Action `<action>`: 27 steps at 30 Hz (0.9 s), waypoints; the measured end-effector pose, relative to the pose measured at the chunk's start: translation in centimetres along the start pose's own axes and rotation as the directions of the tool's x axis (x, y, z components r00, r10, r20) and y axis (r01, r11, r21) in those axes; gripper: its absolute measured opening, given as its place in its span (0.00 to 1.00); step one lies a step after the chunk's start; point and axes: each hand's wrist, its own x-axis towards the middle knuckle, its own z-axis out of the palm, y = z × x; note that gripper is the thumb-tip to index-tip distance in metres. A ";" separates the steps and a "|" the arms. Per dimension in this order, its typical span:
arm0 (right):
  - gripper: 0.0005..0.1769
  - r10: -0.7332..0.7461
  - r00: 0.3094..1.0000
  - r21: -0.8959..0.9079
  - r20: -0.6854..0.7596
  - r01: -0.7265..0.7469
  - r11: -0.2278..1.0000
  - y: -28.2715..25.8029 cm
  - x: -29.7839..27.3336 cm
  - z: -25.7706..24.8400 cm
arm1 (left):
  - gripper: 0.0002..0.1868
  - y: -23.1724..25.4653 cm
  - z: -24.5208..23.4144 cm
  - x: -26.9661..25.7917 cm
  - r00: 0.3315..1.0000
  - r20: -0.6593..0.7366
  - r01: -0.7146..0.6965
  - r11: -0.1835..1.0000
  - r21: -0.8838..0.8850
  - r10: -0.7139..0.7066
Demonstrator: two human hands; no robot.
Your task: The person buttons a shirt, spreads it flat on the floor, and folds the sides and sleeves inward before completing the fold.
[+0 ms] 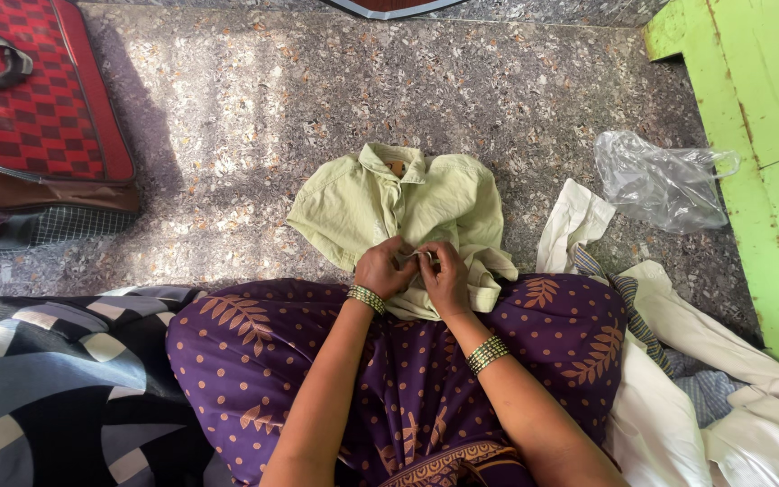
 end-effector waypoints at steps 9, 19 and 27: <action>0.04 0.006 1.000 -0.025 0.030 -0.006 1.000 -1.4 0.2 -0.5 | 0.10 -3.2 1.2 0.7 0.919 0.248 0.394 0.694 -0.603 -0.307; 0.07 -0.024 0.999 0.057 0.029 0.022 0.998 -0.7 0.0 0.0 | 0.11 -0.6 -0.3 0.2 0.978 0.116 0.183 0.981 -0.059 -0.175; 0.06 0.354 0.917 0.507 -0.184 -0.220 0.834 2.4 4.5 -1.5 | 0.12 2.0 -2.3 -0.3 0.983 -0.119 0.129 0.989 -0.077 -0.137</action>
